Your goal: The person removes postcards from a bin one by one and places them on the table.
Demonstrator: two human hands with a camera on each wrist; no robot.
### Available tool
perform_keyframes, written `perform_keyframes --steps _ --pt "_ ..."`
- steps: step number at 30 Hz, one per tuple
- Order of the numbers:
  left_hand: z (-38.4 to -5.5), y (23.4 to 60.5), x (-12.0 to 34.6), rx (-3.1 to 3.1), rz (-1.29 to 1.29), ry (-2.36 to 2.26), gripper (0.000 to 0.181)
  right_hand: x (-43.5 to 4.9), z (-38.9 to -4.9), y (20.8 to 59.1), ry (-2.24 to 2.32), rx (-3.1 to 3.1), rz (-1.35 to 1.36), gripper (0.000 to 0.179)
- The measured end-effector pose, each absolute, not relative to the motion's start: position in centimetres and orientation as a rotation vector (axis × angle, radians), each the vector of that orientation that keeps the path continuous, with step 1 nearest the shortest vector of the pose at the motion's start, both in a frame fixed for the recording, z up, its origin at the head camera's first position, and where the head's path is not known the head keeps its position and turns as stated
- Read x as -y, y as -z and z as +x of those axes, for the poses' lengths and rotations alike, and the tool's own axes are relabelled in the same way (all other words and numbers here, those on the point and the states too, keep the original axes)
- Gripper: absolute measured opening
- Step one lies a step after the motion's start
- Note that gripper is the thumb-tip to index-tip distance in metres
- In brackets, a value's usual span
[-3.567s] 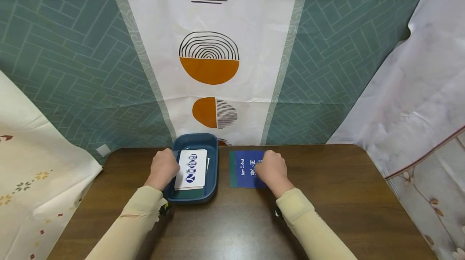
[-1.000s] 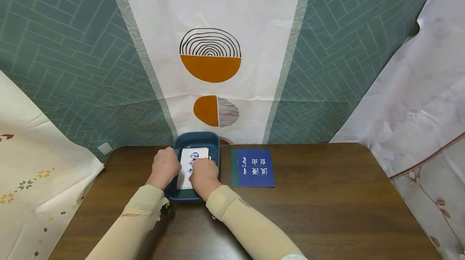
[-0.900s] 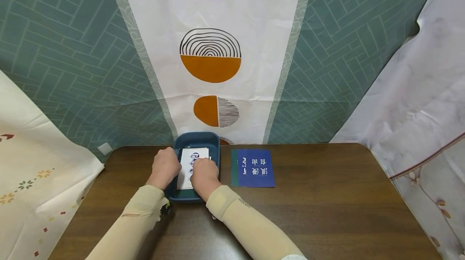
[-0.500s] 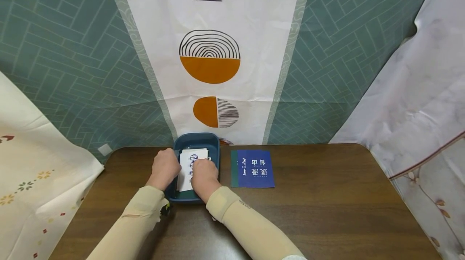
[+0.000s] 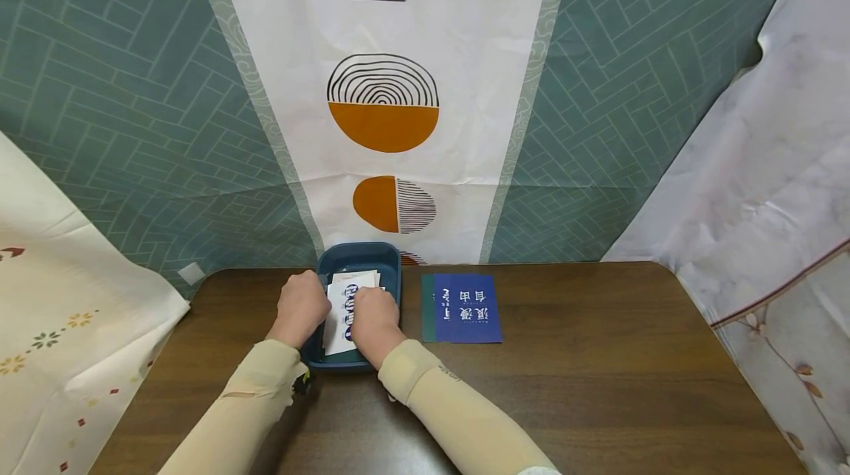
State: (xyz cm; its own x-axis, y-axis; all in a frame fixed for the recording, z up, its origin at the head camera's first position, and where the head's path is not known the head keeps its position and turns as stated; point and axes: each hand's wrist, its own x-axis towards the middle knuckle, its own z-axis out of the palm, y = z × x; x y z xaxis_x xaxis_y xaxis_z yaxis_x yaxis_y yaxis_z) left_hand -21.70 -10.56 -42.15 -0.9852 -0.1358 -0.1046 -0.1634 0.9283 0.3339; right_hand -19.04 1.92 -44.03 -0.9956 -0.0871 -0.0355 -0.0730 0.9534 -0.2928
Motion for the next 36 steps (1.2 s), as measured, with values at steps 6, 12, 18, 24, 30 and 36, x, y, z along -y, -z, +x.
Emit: perform_keyframes --steps 6,12,18,24,30,36 --pt "-21.8 42.0 10.5 -3.006 -0.229 -0.510 0.022 -2.3 -19.2 43.7 0.577 -3.053 -0.093 0.022" --pt "-21.9 42.1 10.5 -3.026 -0.218 -0.493 0.020 -2.6 -19.3 43.4 0.713 -3.040 -0.072 0.017" --pt "-21.8 42.1 10.3 -3.007 -0.238 -0.515 0.022 -3.2 -19.2 42.9 0.872 -2.967 -0.066 0.016" --pt "-21.6 42.2 10.2 -2.988 -0.271 -0.534 0.025 -3.8 -19.1 42.4 1.004 -2.889 -0.036 0.025" --pt "-21.6 42.2 10.3 -2.970 -0.276 -0.606 0.028 -4.5 -19.3 42.2 1.167 -2.809 0.024 0.026" --pt "-21.7 42.3 10.4 -2.963 -0.289 -0.637 0.028 -5.2 -19.7 42.5 1.211 -2.832 -0.008 0.028"
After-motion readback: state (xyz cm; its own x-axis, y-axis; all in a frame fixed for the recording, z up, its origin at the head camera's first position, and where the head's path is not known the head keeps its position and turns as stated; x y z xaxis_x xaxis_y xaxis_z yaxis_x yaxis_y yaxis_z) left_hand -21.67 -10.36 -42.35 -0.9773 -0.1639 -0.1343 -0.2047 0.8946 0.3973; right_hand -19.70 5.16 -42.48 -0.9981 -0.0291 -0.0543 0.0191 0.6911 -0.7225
